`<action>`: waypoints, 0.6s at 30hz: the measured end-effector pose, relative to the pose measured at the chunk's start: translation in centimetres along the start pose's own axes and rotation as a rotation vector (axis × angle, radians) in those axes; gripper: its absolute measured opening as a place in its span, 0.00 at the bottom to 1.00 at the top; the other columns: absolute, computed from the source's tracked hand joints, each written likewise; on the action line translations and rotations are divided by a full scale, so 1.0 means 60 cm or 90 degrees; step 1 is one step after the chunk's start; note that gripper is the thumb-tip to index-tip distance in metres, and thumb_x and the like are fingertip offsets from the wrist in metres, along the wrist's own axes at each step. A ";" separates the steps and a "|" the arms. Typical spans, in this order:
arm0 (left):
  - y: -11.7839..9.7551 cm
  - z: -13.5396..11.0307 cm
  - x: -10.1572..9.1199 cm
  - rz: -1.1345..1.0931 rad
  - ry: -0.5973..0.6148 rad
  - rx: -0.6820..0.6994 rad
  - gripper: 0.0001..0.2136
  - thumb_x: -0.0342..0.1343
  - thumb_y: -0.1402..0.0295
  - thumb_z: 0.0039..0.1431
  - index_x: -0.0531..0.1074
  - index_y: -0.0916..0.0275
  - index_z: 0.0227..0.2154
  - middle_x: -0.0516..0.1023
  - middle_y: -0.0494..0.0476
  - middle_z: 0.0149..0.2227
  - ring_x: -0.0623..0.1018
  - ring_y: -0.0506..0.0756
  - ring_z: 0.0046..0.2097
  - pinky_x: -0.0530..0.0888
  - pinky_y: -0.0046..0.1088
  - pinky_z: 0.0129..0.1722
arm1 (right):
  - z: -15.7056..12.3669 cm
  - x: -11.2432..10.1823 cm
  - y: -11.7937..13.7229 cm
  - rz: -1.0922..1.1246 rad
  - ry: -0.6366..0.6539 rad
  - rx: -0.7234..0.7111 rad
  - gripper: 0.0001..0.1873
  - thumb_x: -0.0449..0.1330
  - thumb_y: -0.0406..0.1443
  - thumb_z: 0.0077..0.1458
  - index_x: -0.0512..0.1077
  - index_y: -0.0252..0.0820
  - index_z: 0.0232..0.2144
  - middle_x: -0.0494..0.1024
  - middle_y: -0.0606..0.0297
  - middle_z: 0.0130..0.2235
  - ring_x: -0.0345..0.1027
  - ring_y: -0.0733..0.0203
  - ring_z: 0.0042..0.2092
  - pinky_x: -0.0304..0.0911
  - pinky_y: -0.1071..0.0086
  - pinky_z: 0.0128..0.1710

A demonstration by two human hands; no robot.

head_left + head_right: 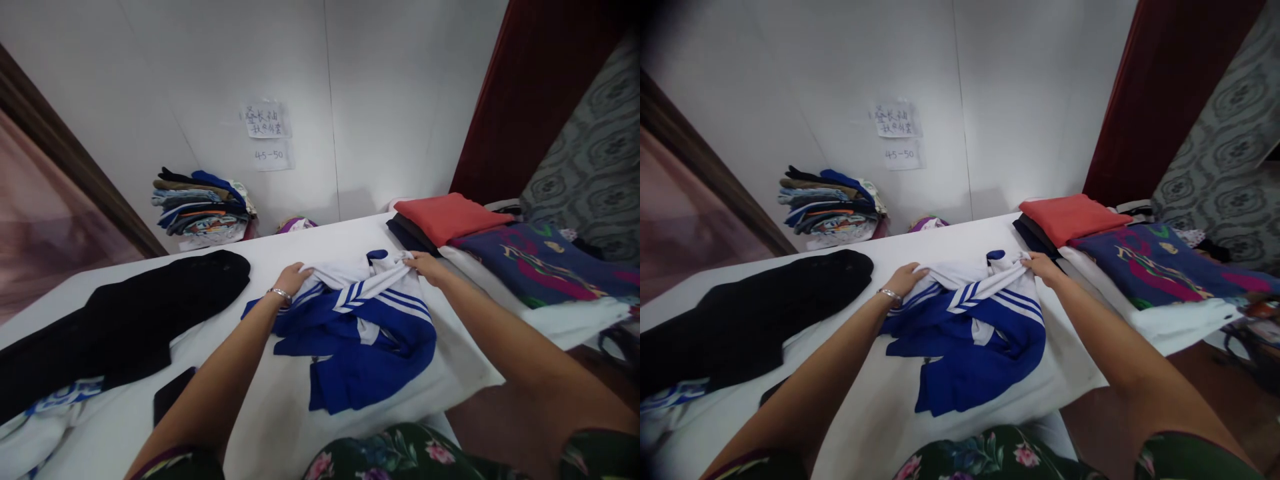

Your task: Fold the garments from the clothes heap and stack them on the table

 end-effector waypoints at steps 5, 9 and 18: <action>-0.055 0.004 -0.089 -0.039 -0.119 0.053 0.12 0.51 0.57 0.50 0.71 0.61 0.28 0.77 0.52 0.30 0.74 0.55 0.36 0.69 0.30 0.39 | 0.009 -0.027 0.101 0.258 -0.012 -0.126 0.08 0.64 0.33 0.43 0.71 0.44 0.30 0.77 0.68 0.27 0.71 0.60 0.32 0.67 0.66 0.36; -0.123 -0.007 -0.168 -0.015 -0.247 0.101 0.11 0.53 0.59 0.51 0.71 0.61 0.27 0.75 0.50 0.28 0.72 0.54 0.33 0.68 0.29 0.37 | 0.006 -0.058 0.202 0.302 -0.047 -0.250 0.05 0.63 0.32 0.46 0.69 0.43 0.28 0.76 0.69 0.25 0.71 0.60 0.32 0.67 0.67 0.36; -0.258 -0.079 -0.324 0.073 -0.410 0.237 0.08 0.55 0.66 0.53 0.73 0.67 0.31 0.73 0.51 0.29 0.68 0.49 0.32 0.69 0.29 0.40 | -0.079 -0.137 0.386 0.204 -0.129 -0.469 0.04 0.61 0.30 0.55 0.70 0.36 0.35 0.77 0.67 0.31 0.68 0.67 0.34 0.63 0.67 0.38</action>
Point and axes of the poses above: each hand's wrist, its own z-axis towards the middle knuckle, its own x-axis out of the palm, y = z × x, the point moved 4 cm from there along z, towards the middle knuckle
